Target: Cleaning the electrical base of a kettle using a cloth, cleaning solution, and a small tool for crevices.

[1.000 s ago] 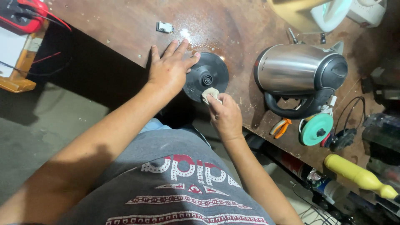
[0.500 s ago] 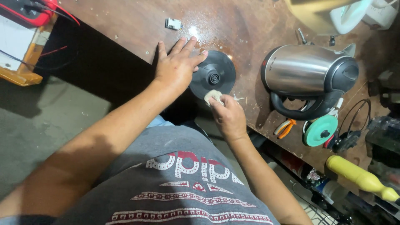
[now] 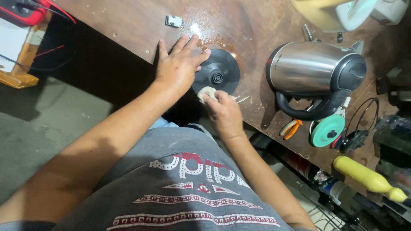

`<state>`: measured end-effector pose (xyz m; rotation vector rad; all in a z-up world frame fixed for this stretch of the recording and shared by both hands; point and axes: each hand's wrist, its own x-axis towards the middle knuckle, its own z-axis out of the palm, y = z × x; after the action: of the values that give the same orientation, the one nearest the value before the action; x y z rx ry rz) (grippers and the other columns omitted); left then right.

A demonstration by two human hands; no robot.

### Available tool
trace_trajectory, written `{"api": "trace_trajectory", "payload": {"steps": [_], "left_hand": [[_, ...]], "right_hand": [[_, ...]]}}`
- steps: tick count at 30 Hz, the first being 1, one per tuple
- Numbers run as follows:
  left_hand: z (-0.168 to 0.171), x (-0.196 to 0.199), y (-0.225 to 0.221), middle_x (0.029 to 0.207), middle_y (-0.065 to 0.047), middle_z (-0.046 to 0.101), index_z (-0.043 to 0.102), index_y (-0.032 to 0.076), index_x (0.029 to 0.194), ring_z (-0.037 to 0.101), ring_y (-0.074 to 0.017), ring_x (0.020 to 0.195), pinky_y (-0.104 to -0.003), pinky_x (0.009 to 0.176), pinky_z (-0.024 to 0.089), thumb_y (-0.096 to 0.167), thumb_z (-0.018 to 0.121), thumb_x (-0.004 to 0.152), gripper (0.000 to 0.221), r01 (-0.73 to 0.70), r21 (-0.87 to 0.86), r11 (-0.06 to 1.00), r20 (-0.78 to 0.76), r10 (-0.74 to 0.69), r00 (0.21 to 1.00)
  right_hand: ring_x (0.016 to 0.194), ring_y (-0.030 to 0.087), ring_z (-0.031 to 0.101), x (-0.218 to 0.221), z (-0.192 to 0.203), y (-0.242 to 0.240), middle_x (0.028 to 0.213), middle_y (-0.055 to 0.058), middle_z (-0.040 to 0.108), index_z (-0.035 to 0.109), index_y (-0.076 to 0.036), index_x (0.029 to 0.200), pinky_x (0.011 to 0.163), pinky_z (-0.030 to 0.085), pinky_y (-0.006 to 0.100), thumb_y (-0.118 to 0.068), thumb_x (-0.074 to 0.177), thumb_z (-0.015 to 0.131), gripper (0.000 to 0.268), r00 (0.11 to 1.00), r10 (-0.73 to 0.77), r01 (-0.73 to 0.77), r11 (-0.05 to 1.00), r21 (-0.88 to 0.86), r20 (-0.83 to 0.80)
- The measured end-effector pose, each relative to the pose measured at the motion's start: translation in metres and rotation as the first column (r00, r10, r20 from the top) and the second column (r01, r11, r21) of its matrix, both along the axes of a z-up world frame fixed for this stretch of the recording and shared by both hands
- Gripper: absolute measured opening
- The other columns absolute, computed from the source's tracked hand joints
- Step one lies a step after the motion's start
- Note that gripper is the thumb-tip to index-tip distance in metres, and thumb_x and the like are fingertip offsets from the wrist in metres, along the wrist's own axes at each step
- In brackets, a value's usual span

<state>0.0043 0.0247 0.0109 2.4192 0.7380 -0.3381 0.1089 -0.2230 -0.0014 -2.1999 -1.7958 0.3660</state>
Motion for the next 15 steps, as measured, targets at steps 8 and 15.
{"api": "trace_trajectory", "payload": {"steps": [8,15], "left_hand": [[0.003,-0.001,0.0,0.196,-0.01,0.026,0.052,0.047,0.176,0.021,-0.0372,0.18,-0.088,0.134,0.013,0.021,0.067,0.115,0.069,0.012,-0.018,1.0,0.004,-0.012,1.0],[-0.012,-0.003,-0.004,0.195,-0.011,0.029,0.059,0.051,0.172,0.023,-0.039,0.179,-0.089,0.132,0.012,0.016,0.07,0.112,0.071,-0.014,-0.017,1.0,0.058,0.015,0.998]], "right_hand": [[0.088,0.042,0.07,0.058,0.005,-0.036,0.122,0.013,0.072,0.085,-0.026,0.138,0.065,0.053,0.057,-0.014,0.099,0.089,0.041,0.996,-0.08,0.083,0.992,-0.094,0.042],[0.103,0.041,0.074,0.043,0.0,-0.007,0.128,0.011,0.067,0.084,-0.026,0.135,0.079,0.059,0.062,-0.034,0.107,0.083,0.03,0.869,-0.495,0.487,0.846,-0.218,0.019]]}}
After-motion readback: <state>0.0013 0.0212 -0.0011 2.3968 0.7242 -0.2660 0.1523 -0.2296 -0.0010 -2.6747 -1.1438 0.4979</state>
